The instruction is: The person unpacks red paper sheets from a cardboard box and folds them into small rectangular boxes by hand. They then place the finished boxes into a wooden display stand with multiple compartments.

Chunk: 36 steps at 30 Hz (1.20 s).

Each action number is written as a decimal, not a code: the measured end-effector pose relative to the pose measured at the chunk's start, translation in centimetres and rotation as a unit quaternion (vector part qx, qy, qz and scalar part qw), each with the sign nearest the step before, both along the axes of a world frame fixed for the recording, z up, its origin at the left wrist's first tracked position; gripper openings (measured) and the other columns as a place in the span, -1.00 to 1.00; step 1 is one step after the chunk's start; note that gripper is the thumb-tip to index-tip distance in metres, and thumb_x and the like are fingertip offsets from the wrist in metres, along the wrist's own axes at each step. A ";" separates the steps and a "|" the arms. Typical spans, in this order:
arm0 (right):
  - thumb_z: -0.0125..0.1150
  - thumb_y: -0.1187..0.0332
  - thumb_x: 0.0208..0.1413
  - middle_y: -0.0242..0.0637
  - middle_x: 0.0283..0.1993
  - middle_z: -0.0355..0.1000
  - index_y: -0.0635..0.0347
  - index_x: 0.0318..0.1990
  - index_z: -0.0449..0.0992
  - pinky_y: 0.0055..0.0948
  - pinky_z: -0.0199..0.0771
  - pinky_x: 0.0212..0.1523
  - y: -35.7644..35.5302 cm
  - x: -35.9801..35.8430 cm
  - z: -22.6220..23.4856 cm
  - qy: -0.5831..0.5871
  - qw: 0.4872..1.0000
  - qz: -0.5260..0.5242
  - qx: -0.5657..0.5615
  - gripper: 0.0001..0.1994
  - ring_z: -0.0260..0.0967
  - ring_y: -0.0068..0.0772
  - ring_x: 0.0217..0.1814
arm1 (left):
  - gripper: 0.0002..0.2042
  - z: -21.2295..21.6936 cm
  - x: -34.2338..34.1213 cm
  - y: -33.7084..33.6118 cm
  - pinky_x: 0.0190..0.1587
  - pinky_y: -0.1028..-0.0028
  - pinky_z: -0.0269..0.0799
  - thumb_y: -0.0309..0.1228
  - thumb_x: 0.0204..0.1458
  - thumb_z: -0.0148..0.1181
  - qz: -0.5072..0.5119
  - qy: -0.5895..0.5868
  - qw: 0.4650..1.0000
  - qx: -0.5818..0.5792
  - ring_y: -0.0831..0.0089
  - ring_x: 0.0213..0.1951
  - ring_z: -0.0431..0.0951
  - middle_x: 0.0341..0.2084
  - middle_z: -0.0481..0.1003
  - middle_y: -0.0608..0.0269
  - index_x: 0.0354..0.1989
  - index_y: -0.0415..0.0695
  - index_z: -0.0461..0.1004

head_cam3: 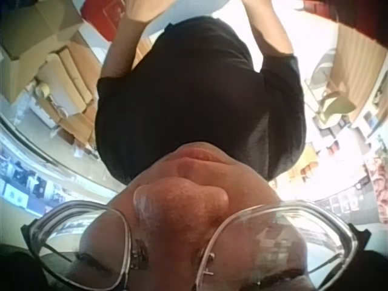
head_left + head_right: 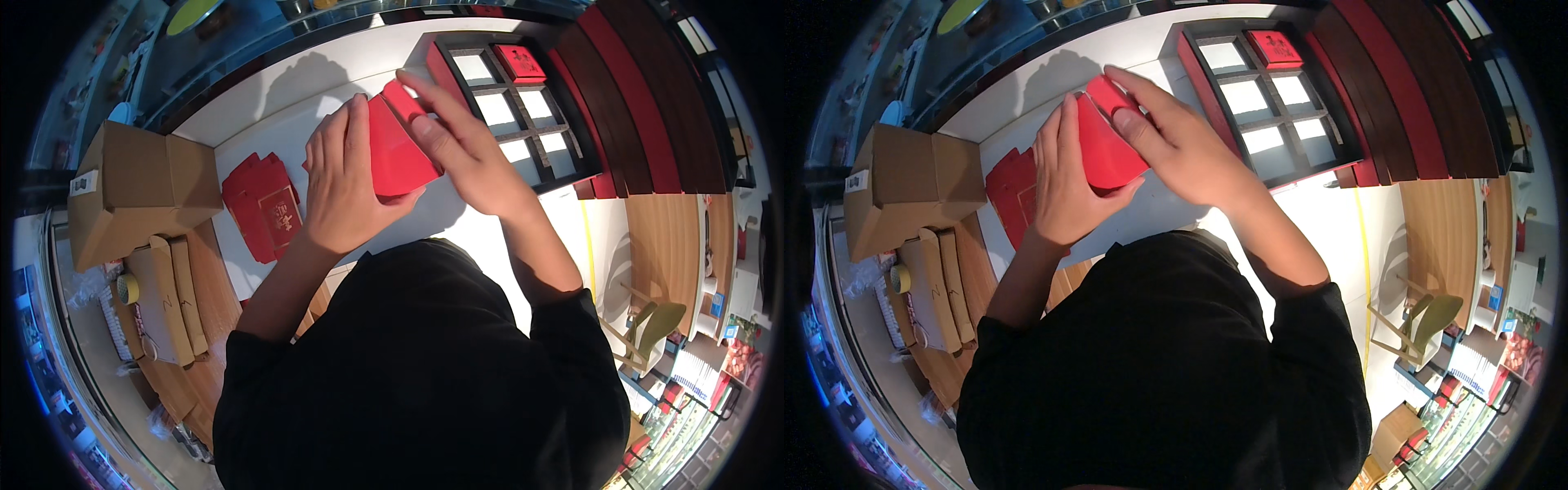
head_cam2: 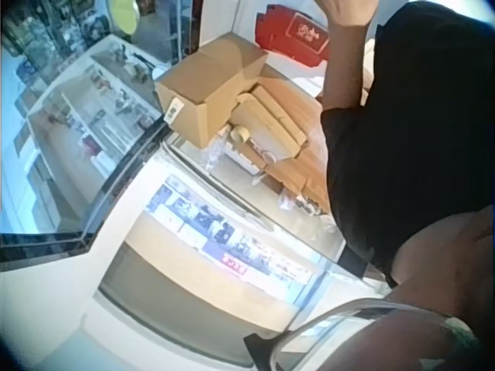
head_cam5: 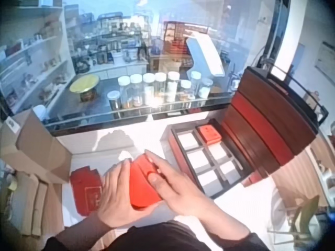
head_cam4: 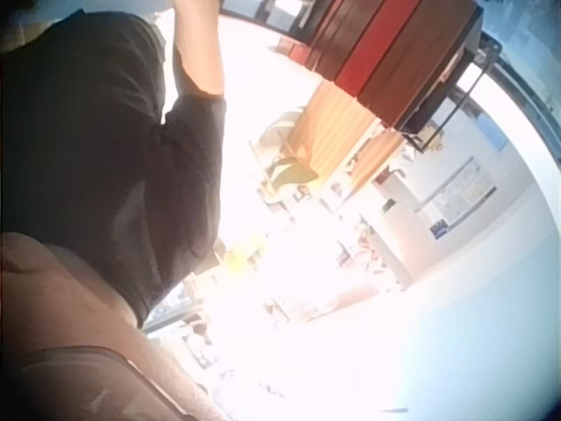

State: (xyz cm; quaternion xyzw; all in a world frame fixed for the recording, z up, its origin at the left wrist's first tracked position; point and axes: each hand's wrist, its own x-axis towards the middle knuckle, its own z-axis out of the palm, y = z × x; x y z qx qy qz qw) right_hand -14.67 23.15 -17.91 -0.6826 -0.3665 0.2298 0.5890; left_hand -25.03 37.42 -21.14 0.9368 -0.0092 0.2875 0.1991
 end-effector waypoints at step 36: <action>0.17 0.15 0.05 0.21 0.39 -0.24 0.39 0.30 -0.02 -0.20 0.03 0.31 0.8 -1.0 -1.8 -0.346 0.937 -0.009 -0.034 -0.24 -0.17 0.13 0.41 | 0.02 -0.2 1.0 1.0 0.10 0.12 0.11 -0.26 -0.41 0.46 -0.045 -0.040 0.998 -0.016 0.02 0.08 0.20 0.08 0.12 -0.11 0.26 -0.34 -0.05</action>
